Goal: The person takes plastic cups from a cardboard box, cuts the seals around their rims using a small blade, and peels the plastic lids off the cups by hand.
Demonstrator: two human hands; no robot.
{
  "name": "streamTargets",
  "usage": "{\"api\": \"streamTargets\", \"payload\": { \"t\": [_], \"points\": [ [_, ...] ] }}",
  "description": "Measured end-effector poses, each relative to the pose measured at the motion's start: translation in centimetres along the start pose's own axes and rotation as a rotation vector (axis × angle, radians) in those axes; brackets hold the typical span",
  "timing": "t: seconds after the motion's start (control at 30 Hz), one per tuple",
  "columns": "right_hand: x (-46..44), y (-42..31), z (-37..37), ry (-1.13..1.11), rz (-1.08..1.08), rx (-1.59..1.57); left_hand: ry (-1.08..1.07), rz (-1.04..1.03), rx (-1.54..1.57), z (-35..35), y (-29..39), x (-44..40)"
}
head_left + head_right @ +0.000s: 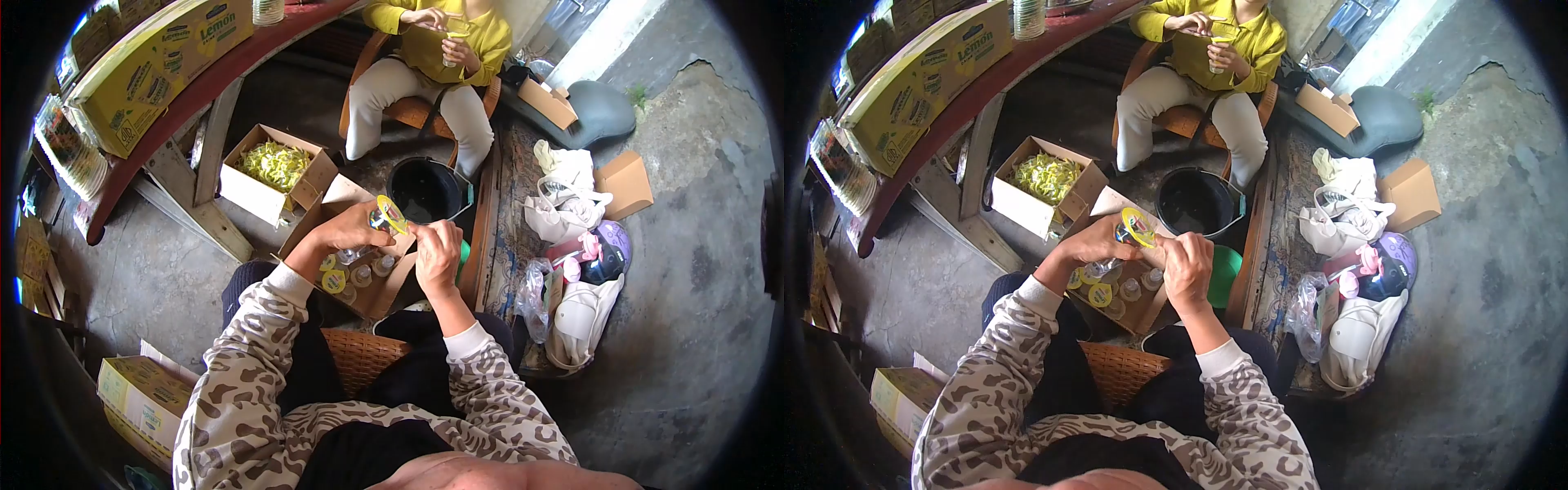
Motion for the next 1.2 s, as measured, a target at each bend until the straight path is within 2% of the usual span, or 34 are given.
{"api": "streamTargets", "payload": {
  "t": [0.07, 0.13, 0.23, 0.3, 0.33, 0.37, 0.43, 0.53, 0.7, 0.8, 0.87, 0.9, 1.03, 1.1, 1.13, 1.2],
  "points": [
    [0.1, 0.8, -0.2, 0.018, -0.070, -0.026, 0.222, -0.104, -0.108, 0.6, 1.1, 0.5],
    [0.4, 1.6, 0.0, 0.045, -0.183, -0.076, 0.270, -0.157, -0.167, 0.6, 2.0, 0.7],
    [0.7, 2.0, 0.4, 0.016, -0.161, -0.036, 0.336, -0.210, -0.286, 0.8, 2.5, 0.8],
    [0.4, 1.7, 0.5, 0.004, -0.120, -0.019, 0.547, -0.432, -0.562, 1.1, 3.0, 1.2],
    [0.3, 1.4, 0.5, -0.009, -0.081, -0.005, 0.552, -0.394, -0.551, 1.1, 2.7, 1.2],
    [0.2, 1.3, 0.6, -0.010, -0.084, -0.005, 0.550, -0.392, -0.552, 1.1, 2.6, 1.2],
    [-0.1, 0.8, 0.5, -0.023, -0.028, 0.041, 0.432, -0.112, -0.412, 1.1, 2.2, 0.9],
    [0.0, 0.4, 0.4, 0.000, 0.050, 0.084, 0.333, -0.109, -0.251, 0.9, 2.2, 1.0],
    [0.1, -0.4, 0.0, -0.019, 0.063, 0.110, 0.224, -0.076, -0.153, 0.0, 1.0, 0.1],
    [0.0, 0.2, -0.2, -0.017, -0.018, 0.043, 0.240, -0.129, -0.183, 0.2, 1.4, 0.2],
    [0.1, 0.8, -0.2, -0.009, -0.089, 0.001, 0.434, -0.143, -0.297, 1.2, 1.4, 0.4],
    [0.1, 0.9, 0.1, 0.002, -0.108, -0.013, 0.434, -0.141, -0.299, 1.2, 1.6, 0.6],
    [0.0, 0.4, 0.5, 0.003, 0.014, 0.047, 0.324, -0.109, -0.220, 1.0, 1.8, 0.8],
    [0.0, -0.5, 0.5, -0.029, 0.083, 0.101, 0.172, -0.093, -0.083, 0.3, 1.6, 0.8],
    [0.1, -0.6, 0.2, -0.024, 0.075, 0.088, 0.082, -0.014, -0.124, 0.0, 1.1, 0.4],
    [0.2, -0.5, -0.3, -0.017, 0.068, 0.076, 0.089, -0.032, -0.129, 0.3, 0.8, 0.2]
  ]
}}
Point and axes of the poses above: each hand's wrist, its own x-axis away from the middle knuckle, its own z-axis out of the back of the hand, y = z × x, the point moved 5 cm from there along -x, towards the middle knuckle, and after that the axes turned 10 degrees about z, right-handed, at the moved point
